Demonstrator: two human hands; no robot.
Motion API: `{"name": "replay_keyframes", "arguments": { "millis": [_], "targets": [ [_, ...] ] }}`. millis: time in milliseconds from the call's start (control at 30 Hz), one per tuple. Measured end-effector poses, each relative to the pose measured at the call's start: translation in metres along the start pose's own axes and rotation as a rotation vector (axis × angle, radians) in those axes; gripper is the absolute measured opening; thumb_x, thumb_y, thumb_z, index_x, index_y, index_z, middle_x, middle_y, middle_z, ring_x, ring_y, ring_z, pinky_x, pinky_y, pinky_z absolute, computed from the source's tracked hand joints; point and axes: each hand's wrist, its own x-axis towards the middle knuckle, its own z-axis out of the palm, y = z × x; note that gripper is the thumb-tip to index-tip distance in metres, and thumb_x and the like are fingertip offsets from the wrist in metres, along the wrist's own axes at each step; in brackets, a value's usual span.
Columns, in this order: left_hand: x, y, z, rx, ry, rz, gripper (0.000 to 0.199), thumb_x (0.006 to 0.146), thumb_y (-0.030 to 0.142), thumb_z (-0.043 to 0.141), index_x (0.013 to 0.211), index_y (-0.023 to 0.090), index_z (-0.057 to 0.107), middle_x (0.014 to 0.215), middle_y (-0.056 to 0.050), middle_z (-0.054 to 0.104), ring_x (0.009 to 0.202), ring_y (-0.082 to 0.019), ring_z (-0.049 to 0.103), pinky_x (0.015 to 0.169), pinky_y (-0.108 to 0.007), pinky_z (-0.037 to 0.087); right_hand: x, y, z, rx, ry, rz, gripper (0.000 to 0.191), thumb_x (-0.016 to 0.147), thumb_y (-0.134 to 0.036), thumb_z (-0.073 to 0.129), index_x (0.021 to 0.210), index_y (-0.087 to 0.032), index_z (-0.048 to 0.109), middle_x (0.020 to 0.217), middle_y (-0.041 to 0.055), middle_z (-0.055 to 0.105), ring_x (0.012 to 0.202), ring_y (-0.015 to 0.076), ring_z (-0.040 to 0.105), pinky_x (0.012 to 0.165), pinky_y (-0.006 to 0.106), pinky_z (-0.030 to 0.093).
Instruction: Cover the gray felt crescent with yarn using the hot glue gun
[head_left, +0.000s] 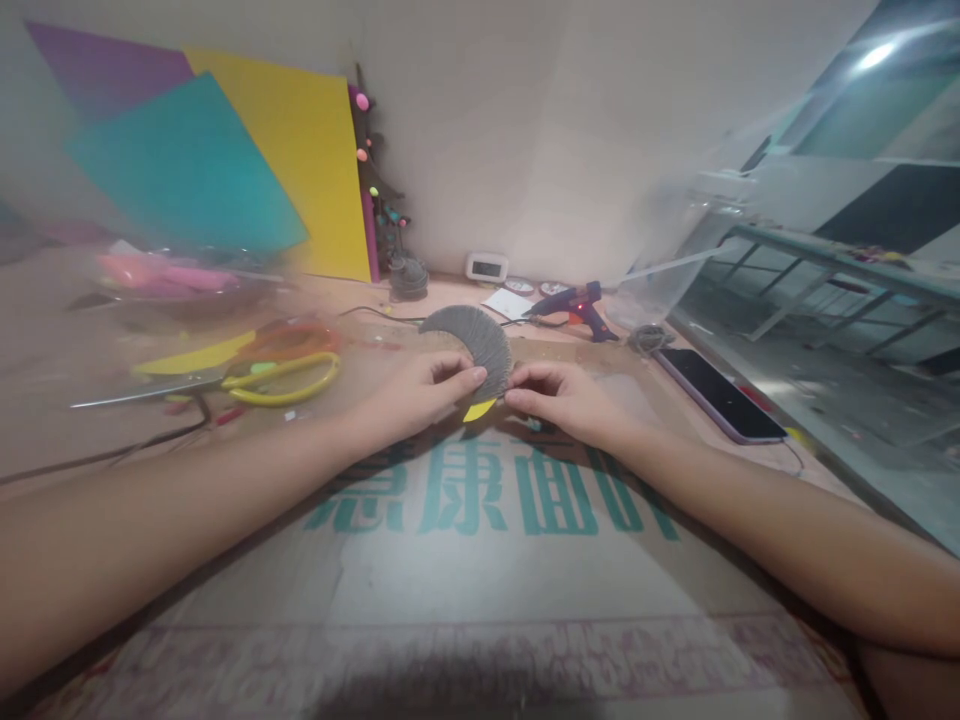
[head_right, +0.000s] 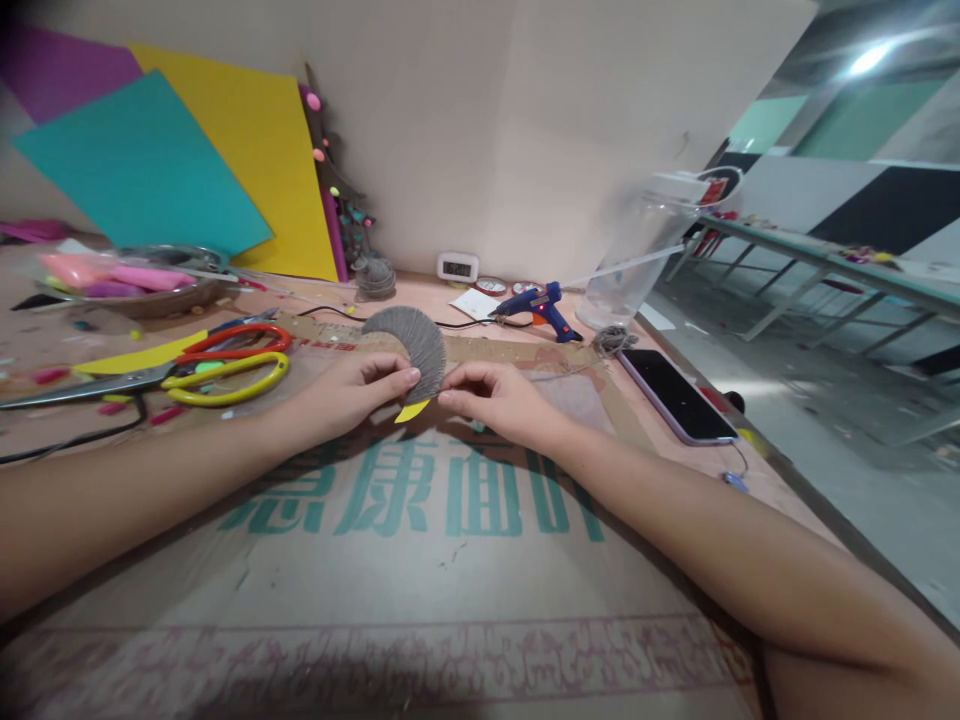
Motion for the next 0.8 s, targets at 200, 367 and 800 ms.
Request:
{"name": "replay_keyframes", "arguments": {
  "millis": [200,367,800],
  "targets": [
    [-0.0016,0.0037,-0.0003,-0.024,-0.024,-0.048,0.033,0.088,0.053,0.050,0.079,0.021,0.052,0.051,0.007,0.044,0.034,-0.008,0.040,0.031,-0.019,0.028,0.0009,0.0000,0.0007,-0.131,-0.005,-0.091,0.015,0.080,-0.031,0.065,0.075,-0.017,0.067,0.073,0.0002,0.063,0.067,0.0121,0.055,0.063,0.026,0.042],
    [-0.0001,0.0062,-0.0012,0.025,0.018,0.017,0.036,0.088,0.052,0.051,0.075,0.019,0.054,0.053,0.005,0.044,0.042,-0.008,0.041,0.039,-0.020,0.029,0.0001,0.0012,0.0013,-0.201,-0.017,-0.149,0.016,0.083,-0.032,0.064,0.078,-0.018,0.069,0.080,0.0018,0.066,0.074,0.0146,0.059,0.069,0.028,0.044],
    [-0.0009,0.0024,0.0002,0.000,-0.005,-0.009,0.037,0.088,0.056,0.049,0.077,0.021,0.051,0.050,0.007,0.042,0.035,-0.008,0.037,0.037,-0.022,0.025,-0.0029,0.0019,0.0007,-0.297,0.243,-0.258,0.026,0.091,-0.037,0.055,0.078,-0.017,0.065,0.080,0.0033,0.063,0.076,0.0158,0.056,0.070,0.029,0.042]
  ]
}}
